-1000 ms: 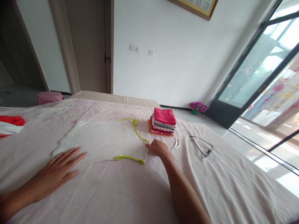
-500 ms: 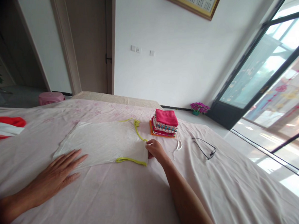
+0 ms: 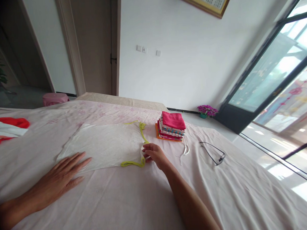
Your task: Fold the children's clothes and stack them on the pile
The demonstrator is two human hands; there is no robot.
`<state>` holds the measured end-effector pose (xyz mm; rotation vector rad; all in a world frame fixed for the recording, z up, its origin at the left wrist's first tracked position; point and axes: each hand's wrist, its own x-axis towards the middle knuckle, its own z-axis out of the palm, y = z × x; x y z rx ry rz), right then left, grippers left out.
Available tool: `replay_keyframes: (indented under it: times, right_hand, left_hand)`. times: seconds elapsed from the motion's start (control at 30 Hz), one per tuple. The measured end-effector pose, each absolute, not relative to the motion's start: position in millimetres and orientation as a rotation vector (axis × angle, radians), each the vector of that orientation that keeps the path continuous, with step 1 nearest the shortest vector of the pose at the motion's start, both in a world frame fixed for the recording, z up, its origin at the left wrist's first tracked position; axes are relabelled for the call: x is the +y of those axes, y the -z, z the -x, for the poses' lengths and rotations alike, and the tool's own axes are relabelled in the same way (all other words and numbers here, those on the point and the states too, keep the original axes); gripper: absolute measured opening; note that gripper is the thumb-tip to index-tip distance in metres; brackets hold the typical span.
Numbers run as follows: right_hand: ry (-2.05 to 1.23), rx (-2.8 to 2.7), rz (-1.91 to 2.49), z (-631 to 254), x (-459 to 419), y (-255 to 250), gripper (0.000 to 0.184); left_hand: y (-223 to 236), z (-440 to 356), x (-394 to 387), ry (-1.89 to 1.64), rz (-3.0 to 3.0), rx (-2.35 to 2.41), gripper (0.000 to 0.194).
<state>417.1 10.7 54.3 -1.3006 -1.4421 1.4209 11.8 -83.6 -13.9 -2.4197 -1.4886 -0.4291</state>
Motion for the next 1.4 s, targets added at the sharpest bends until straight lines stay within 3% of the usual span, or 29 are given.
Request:
replay_keyframes:
  times: [0.17,0.4,0.5,0.67,0.73,0.87,1.03,1.3,1.4]
  right_hand:
    - [-1.321,-1.716,1.225,-410.9,7.3,-47.9,0.03]
    - [-0.574,-2.259,1.247,-398.4,-1.6,-46.4,0.016]
    - [-0.413,-2.4,1.23,-398.2,-3.3,-49.6,0.012]
    - [-0.287,-2.382,1.259,-401.3,-2.8,-51.5,0.011]
    - [-0.215,-2.361,1.29,-402.7,-2.7,-49.9,0.021]
    - [-0.158,-2.567,1.292,-405.3,-3.6,-43.4,0.051]
    - [-0.184,-2.675,1.333,-407.2,-6.7,-39.2,0.06]
    - [-0.301,-2.702,1.243,-410.5,-7.3,-48.8,0.064]
    - [-0.409,-2.488,1.221,-421.3,0.2,-68.9,0.053]
  left_hand:
    - [13.1,-12.2,-83.9,0.435,2.413,-1.478,0.062]
    - [13.2,-12.6,-84.7,0.449,2.411,-1.477,0.062]
    - [14.1,-12.5,-84.1,0.462,2.417,-1.484,0.061]
    - [15.7,-12.2,-83.7,0.456,2.416,-1.485,0.063]
    - [16.2,-11.8,-83.7,0.449,2.412,-1.483,0.062]
    - [18.8,-10.4,-82.7,0.438,2.41,-1.481,0.062]
    - [21.0,-10.5,-82.0,0.413,2.404,-1.494,0.063]
    - [12.3,-6.8,-81.2,0.47,2.49,-1.579,0.059]
    - [-1.7,-0.6,-80.4,0.515,2.552,-1.681,0.056]
